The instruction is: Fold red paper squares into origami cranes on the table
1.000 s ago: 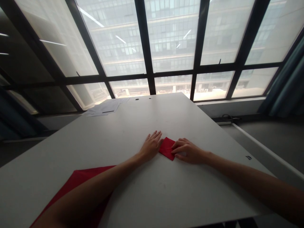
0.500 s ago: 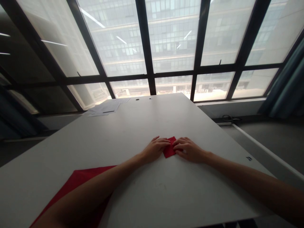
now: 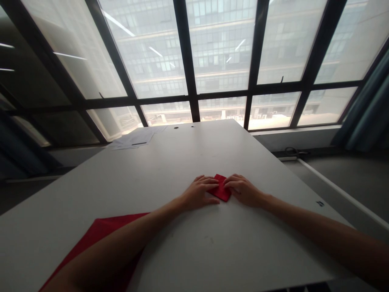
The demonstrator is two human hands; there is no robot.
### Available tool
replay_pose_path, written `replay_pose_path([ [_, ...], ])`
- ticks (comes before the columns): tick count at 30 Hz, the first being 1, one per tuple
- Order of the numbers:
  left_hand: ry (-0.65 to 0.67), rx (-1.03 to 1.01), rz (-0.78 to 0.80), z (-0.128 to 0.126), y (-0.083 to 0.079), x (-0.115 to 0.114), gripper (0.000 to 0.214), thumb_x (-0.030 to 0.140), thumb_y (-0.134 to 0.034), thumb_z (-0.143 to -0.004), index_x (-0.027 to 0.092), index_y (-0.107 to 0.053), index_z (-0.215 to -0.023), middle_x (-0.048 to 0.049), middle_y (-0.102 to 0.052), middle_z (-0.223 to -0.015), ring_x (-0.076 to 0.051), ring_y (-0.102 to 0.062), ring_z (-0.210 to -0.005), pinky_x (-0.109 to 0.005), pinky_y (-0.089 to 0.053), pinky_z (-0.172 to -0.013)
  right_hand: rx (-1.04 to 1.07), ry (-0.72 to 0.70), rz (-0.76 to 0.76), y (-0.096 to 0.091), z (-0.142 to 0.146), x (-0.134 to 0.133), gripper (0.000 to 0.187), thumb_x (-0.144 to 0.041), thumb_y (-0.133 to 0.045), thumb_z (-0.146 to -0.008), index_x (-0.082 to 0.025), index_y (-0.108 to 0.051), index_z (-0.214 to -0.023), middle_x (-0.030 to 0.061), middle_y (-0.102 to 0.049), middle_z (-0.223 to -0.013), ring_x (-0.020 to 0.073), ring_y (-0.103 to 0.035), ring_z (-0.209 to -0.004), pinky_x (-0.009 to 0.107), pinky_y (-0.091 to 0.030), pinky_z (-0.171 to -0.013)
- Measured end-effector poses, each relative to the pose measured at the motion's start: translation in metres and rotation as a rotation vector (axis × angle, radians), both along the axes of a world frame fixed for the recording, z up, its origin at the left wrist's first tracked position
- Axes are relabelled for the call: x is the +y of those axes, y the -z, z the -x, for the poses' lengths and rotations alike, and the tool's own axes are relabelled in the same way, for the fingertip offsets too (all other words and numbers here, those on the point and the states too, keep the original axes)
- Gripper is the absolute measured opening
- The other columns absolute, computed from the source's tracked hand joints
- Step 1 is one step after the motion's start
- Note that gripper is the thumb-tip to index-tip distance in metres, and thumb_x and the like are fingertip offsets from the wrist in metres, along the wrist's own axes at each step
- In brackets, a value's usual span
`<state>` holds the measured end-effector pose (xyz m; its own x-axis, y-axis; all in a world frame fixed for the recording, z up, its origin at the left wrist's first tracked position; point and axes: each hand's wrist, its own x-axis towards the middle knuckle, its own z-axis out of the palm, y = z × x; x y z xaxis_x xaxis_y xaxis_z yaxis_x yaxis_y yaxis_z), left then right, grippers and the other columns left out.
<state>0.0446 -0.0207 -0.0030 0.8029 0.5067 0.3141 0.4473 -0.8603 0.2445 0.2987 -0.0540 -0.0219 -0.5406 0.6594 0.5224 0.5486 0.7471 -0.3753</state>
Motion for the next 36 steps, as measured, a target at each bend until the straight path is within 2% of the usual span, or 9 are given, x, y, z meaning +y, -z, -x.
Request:
replay_pose_path([
  [3, 0.031, -0.049, -0.015, 0.000, 0.003, 0.001, 0.053, 0.053, -0.074, -0.081, 0.031, -0.064, -0.128, -0.0048, -0.063, -0.134, -0.027, -0.053, -0.127, -0.045, -0.028, -0.115, -0.032, 0.005, 0.017, 0.000, 0.001, 0.000, 0.026, -0.010, -0.059, -0.088, -0.025, -0.073, -0.103, 0.0049, -0.071, -0.106, 0.0212, -0.060, -0.101, 0.038, -0.048, -0.094],
  [7, 0.072, -0.077, 0.014, -0.002, 0.003, 0.001, 0.031, 0.047, -0.072, -0.085, 0.029, -0.073, -0.111, -0.0040, -0.072, -0.111, -0.022, -0.062, -0.107, -0.036, -0.041, -0.101, -0.062, -0.033, 0.025, -0.006, 0.002, -0.005, 0.025, -0.012, -0.057, -0.091, -0.025, -0.073, -0.106, 0.0057, -0.070, -0.108, 0.0212, -0.059, -0.103, 0.037, -0.048, -0.093],
  [10, 0.086, -0.096, 0.049, -0.002, 0.003, 0.003, 0.024, 0.045, -0.069, -0.088, 0.028, -0.076, -0.103, -0.0038, -0.073, -0.101, -0.019, -0.065, -0.096, -0.032, -0.044, -0.095, -0.055, -0.051, 0.028, -0.008, 0.002, -0.007, 0.023, -0.015, -0.058, -0.092, -0.026, -0.073, -0.106, 0.0056, -0.070, -0.107, 0.0209, -0.059, -0.102, 0.036, -0.049, -0.092],
  [16, 0.118, -0.107, 0.049, -0.001, 0.003, 0.006, 0.024, 0.041, -0.060, -0.095, 0.025, -0.077, -0.093, -0.0048, -0.074, -0.098, -0.018, -0.066, -0.093, -0.031, -0.044, -0.095, -0.043, -0.067, 0.050, -0.005, 0.000, -0.003, 0.015, -0.032, -0.072, -0.088, -0.026, -0.074, -0.101, 0.0041, -0.071, -0.105, 0.0213, -0.060, -0.099, 0.035, -0.049, -0.090],
  [20, 0.081, -0.121, 0.043, -0.003, 0.004, 0.004, 0.017, 0.034, -0.060, -0.095, 0.023, -0.074, -0.095, -0.0044, -0.074, -0.095, -0.017, -0.066, -0.092, -0.031, -0.046, -0.093, -0.051, -0.033, 0.036, -0.002, -0.001, -0.001, 0.010, -0.028, -0.068, -0.091, -0.027, -0.074, -0.099, 0.0033, -0.072, -0.106, 0.0205, -0.061, -0.097, 0.036, -0.046, -0.091],
  [24, -0.001, -0.143, 0.070, -0.004, 0.006, 0.002, 0.011, 0.020, -0.059, -0.091, 0.022, -0.070, -0.095, -0.0030, -0.071, -0.093, -0.016, -0.065, -0.086, -0.027, -0.049, -0.082, -0.057, 0.019, 0.008, 0.001, 0.000, 0.002, 0.014, -0.021, -0.061, -0.094, -0.026, -0.074, -0.098, 0.0037, -0.073, -0.103, 0.0203, -0.063, -0.095, 0.037, -0.044, -0.092],
  [28, -0.111, -0.175, 0.117, -0.004, 0.007, 0.002, 0.024, 0.019, -0.059, -0.088, 0.022, -0.064, -0.111, -0.0012, -0.069, -0.092, -0.015, -0.062, -0.078, -0.026, -0.050, -0.074, 0.044, 0.100, 0.043, 0.004, 0.001, 0.007, 0.017, -0.015, -0.059, -0.092, -0.023, -0.073, -0.099, 0.0038, -0.073, -0.092, 0.0190, -0.063, -0.086, 0.034, -0.047, -0.084],
  [31, -0.058, -0.170, 0.122, -0.004, 0.008, 0.002, 0.029, 0.018, -0.054, -0.091, 0.023, -0.064, -0.118, -0.0037, -0.069, -0.102, -0.015, -0.063, -0.085, -0.028, -0.051, -0.080, 0.097, 0.149, 0.056, 0.005, 0.001, 0.008, 0.016, -0.012, -0.060, -0.089, -0.022, -0.072, -0.094, 0.0036, -0.070, -0.090, 0.0189, -0.062, -0.085, 0.032, -0.048, -0.080],
  [36, -0.020, -0.126, 0.054, -0.003, 0.007, -0.001, 0.022, 0.019, -0.055, -0.092, 0.024, -0.075, -0.102, -0.0069, -0.064, -0.114, -0.017, -0.063, -0.096, -0.030, -0.051, -0.087, 0.010, 0.137, 0.045, 0.002, 0.000, 0.004, 0.027, -0.004, -0.055, -0.084, -0.023, -0.074, -0.087, 0.0036, -0.068, -0.091, 0.0195, -0.060, -0.090, 0.032, -0.047, -0.082],
])
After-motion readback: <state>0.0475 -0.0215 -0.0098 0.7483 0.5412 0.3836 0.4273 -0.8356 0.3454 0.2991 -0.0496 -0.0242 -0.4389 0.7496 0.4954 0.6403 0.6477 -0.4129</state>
